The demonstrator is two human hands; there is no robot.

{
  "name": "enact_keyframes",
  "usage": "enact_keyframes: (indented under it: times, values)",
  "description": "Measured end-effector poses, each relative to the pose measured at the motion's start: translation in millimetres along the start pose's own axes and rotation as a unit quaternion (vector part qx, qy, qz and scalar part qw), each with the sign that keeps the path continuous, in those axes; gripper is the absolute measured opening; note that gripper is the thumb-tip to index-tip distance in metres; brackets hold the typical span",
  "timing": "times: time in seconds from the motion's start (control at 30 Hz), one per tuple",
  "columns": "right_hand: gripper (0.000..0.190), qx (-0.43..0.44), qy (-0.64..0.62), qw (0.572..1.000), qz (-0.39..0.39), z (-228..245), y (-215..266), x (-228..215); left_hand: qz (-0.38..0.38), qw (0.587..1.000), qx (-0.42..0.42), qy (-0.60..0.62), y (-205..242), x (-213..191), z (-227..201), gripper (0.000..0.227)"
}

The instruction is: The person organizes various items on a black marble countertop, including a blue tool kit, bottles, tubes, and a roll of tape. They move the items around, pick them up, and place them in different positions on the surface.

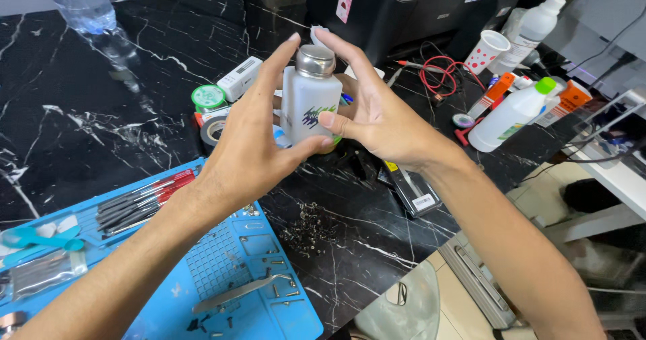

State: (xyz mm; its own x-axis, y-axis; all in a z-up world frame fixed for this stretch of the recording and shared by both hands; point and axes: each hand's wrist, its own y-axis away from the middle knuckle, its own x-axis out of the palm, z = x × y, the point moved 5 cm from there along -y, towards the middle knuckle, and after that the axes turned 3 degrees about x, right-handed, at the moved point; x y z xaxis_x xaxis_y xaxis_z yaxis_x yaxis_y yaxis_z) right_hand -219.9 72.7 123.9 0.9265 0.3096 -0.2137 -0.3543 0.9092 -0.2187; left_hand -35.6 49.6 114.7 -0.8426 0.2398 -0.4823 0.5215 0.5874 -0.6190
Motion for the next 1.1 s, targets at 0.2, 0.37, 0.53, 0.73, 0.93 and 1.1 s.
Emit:
enact_keyframes:
  times: [0.2,0.37,0.53,0.73,0.93,1.1]
  values:
    - [0.091,0.013,-0.017,1.000,0.018,-8.3,-21.9,30.0,-0.018,1.000,0.013,-0.015,19.3,-18.8,24.3,0.099]
    - [0.082,0.055,0.025,0.998,0.020,-25.1,-75.1,67.7,-0.034,0.998,-0.037,-0.043,39.0,-51.6,62.3,0.094]
    - [0.076,-0.083,0.137,0.986,0.035,-55.0,-149.5,99.5,0.020,0.987,-0.148,-0.060,55.4,-98.6,133.0,0.112]
    - [0.083,-0.055,0.229,0.972,-0.010,-98.0,-239.9,126.5,0.144,0.874,-0.413,-0.209,93.1,-155.0,254.9,0.153]
    - [0.081,-0.061,0.256,0.965,-0.005,-139.7,-310.2,140.2,-0.032,0.913,-0.358,-0.196,86.9,-189.6,319.8,0.153]
    - [0.080,-0.057,0.251,0.966,-0.017,-161.6,-347.9,136.4,-0.153,0.906,-0.249,-0.306,50.9,-210.5,396.0,0.153]
